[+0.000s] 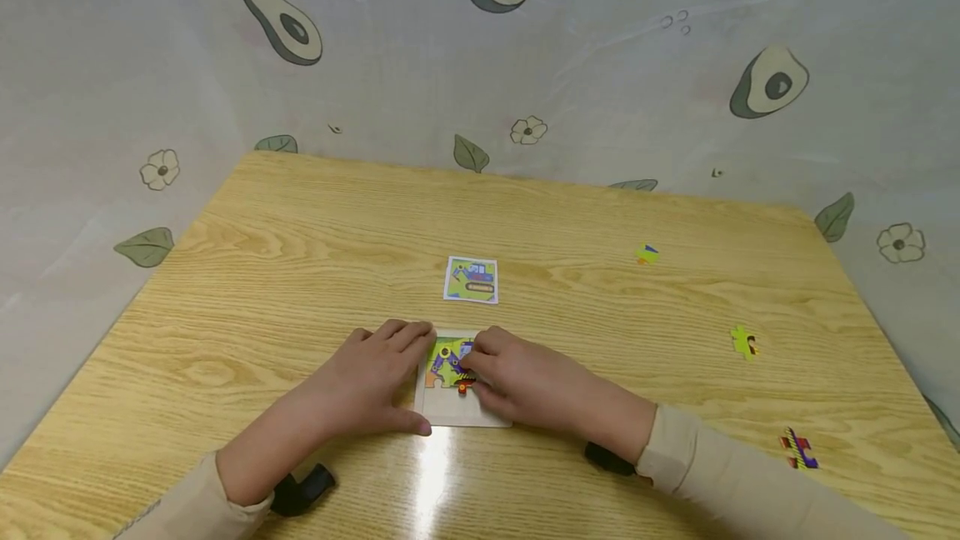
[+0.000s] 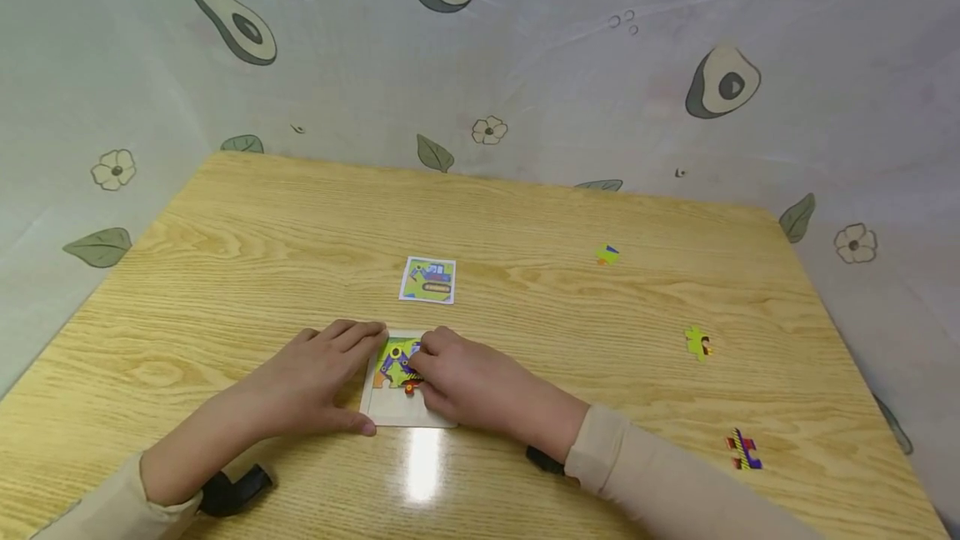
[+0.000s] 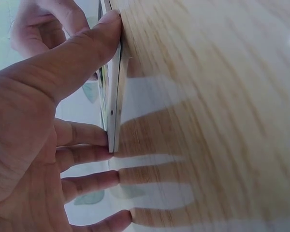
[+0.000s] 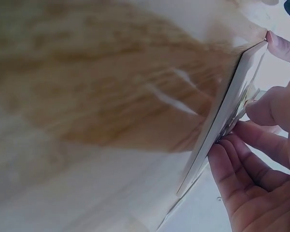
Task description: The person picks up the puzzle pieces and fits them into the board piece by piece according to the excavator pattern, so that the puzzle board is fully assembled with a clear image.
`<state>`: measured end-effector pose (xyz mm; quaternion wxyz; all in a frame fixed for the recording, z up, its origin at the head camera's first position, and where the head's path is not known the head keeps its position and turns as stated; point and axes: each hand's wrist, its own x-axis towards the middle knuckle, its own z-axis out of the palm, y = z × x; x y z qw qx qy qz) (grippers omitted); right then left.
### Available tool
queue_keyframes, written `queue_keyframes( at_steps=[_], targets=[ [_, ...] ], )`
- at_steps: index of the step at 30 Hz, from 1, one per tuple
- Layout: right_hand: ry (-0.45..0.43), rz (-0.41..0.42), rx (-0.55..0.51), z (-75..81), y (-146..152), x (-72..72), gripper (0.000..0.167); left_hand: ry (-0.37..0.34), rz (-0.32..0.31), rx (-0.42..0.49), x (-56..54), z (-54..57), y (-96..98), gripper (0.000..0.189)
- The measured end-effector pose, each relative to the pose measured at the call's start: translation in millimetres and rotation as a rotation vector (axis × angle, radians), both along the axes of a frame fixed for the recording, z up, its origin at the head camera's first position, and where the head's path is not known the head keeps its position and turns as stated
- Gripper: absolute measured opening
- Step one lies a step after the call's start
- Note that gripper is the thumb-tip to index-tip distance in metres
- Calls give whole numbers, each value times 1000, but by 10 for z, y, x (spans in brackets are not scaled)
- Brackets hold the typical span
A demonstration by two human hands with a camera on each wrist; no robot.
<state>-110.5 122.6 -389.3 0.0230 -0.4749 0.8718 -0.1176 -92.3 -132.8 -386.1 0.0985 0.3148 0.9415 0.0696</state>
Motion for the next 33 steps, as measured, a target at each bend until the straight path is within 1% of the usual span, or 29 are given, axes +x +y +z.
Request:
queue_keyframes(
  at_steps=[10,17,20,24,27,33],
  targets=[
    [57,-26,39,4,-29,32,23,4,-3,4,-5,-24,9,108],
    [92,-2,39,-19,-60,29,16,-1,9,-6,9,-14,15,108],
    [100,-4,45,-23,-64,30,13,1,9,-7,12,-17,17,108],
    [89,-16,49,-5,-71,34,10,6,5,-10,6,-20,19,108],
    [70,-20,60,16,-79,34,11,-4,10,-10,6,-15,21,109],
    [58,-13,83,32,-85,39,11,-2,7,-10,14,-5,16,107]
  ],
)
